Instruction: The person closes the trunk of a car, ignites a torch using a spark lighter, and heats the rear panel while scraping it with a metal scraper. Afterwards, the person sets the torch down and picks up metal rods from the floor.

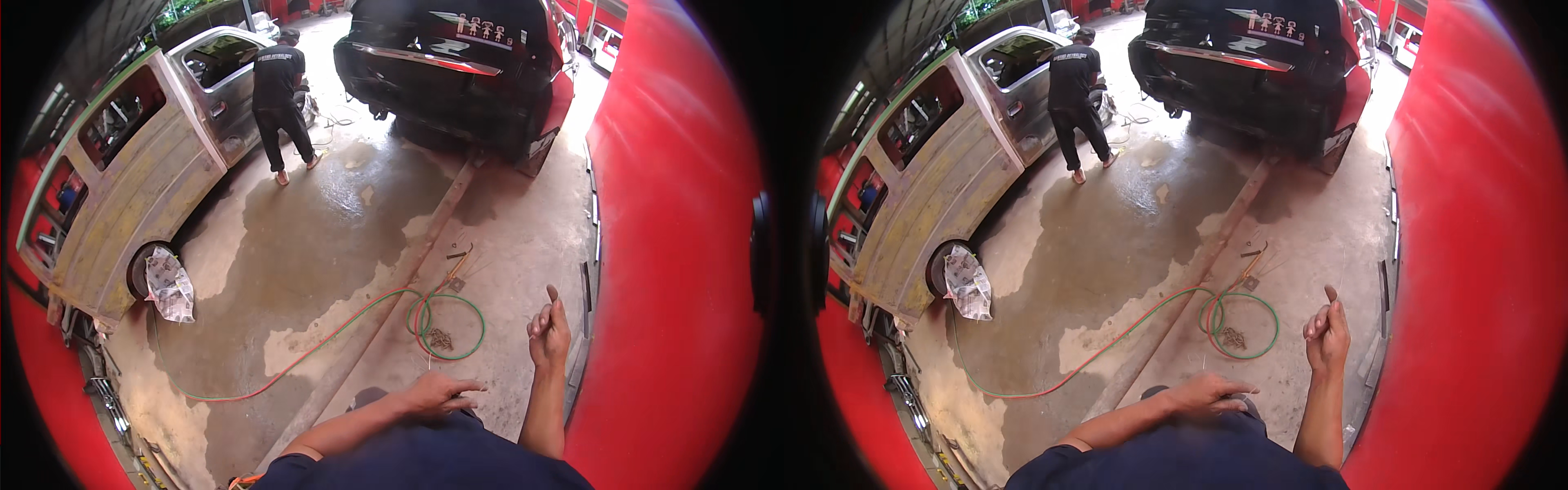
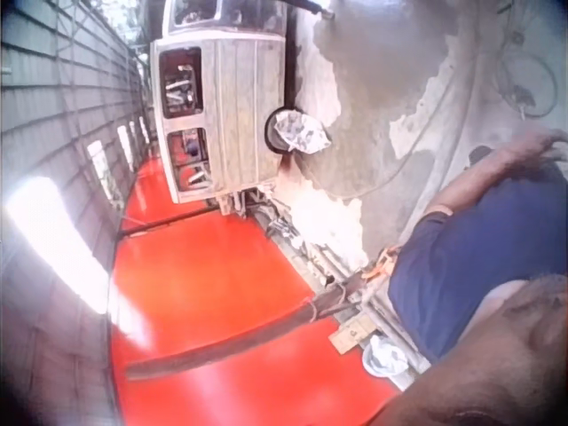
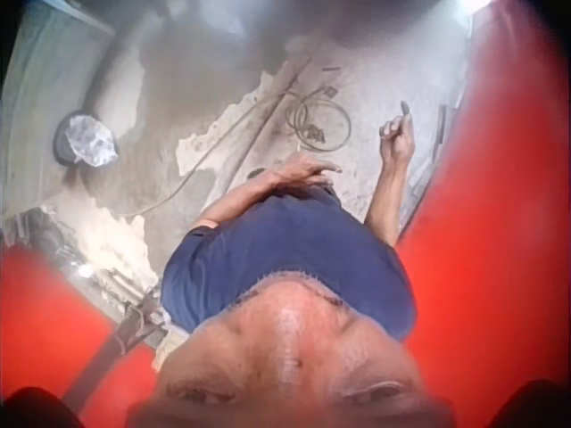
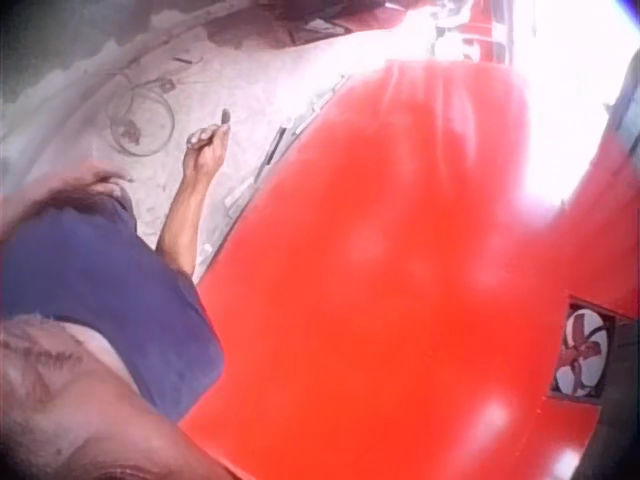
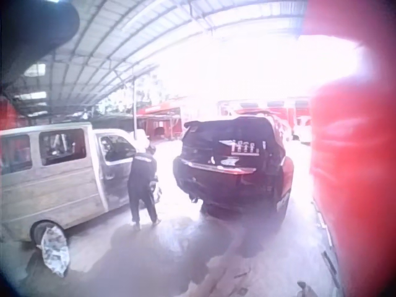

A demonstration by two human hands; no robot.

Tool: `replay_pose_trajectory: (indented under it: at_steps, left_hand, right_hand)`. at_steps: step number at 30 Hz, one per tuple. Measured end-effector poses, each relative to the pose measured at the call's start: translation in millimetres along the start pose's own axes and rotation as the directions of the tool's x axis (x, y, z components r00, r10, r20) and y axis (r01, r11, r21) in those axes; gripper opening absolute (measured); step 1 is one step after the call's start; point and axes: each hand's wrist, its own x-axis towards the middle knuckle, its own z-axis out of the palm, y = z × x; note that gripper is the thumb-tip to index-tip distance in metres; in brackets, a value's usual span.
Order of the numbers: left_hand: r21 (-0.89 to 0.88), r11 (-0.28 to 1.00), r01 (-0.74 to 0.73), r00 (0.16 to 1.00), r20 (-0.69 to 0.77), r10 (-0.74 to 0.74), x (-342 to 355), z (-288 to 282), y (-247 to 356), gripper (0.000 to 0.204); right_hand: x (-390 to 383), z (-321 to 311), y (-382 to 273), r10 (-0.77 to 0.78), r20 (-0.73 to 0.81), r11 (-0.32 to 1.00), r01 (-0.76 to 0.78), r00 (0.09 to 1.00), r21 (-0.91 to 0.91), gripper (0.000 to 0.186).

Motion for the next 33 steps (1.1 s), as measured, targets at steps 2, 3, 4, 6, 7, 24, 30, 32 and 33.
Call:
replay_pose_trajectory:
  at_steps: [2, 3, 4, 6, 7, 24, 30, 32, 33]
  left_hand:
    - [0.098, 0.987, 0.129, 0.981, 0.130, -0.141, 37, -35, -1, 0.044]
    - [-0.003, 0.994, 0.111, 0.993, 0.029, -0.111, 49, -42, -14, 0.044]
    - [-0.098, 0.992, 0.079, 0.994, -0.073, -0.087, 65, -54, -25, 0.045]
    - [-0.060, 0.940, 0.335, 0.942, 0.041, -0.333, 91, -87, -47, 0.044]
    - [-0.176, 0.934, 0.310, 0.937, -0.111, -0.331, 98, -93, -71, 0.042]
    - [-0.520, 0.733, 0.438, 0.877, 0.070, -0.475, 276, -375, -268, 0.030]
    - [-0.580, 0.738, 0.346, 0.776, -0.265, -0.572, 293, -433, -328, 0.025]
    - [-0.543, 0.764, 0.349, 0.674, -0.420, -0.607, 292, -457, -361, 0.026]
    - [-0.544, 0.764, 0.347, 0.666, -0.431, -0.609, 293, -469, -376, 0.026]
  right_hand:
    - [55, 23, -10, -0.036, 0.101, 0.998, 0.041, 0.994, -0.051, 0.047]
    - [79, 33, -12, -0.044, 0.126, 0.998, 0.051, 0.991, -0.047, 0.046]
    - [103, 43, -10, -0.044, 0.129, 0.998, 0.051, 0.991, -0.045, 0.046]
    - [145, 66, -1, -0.115, 0.107, 0.989, 0.124, 0.988, -0.076, 0.045]
    - [165, 72, 7, -0.154, 0.171, 0.980, 0.172, 0.973, -0.095, 0.043]
    - [472, 265, 90, -0.411, 0.093, 0.879, 0.421, 0.907, -0.225, 0.032]
    - [599, 330, 143, -0.027, 0.285, 0.943, 0.120, 0.958, -0.312, 0.040]
    - [638, 354, 169, 0.095, 0.335, 0.915, 0.050, 0.937, -0.399, 0.044]
    - [660, 366, 185, 0.181, 0.353, 0.895, -0.005, 0.918, -0.446, 0.048]
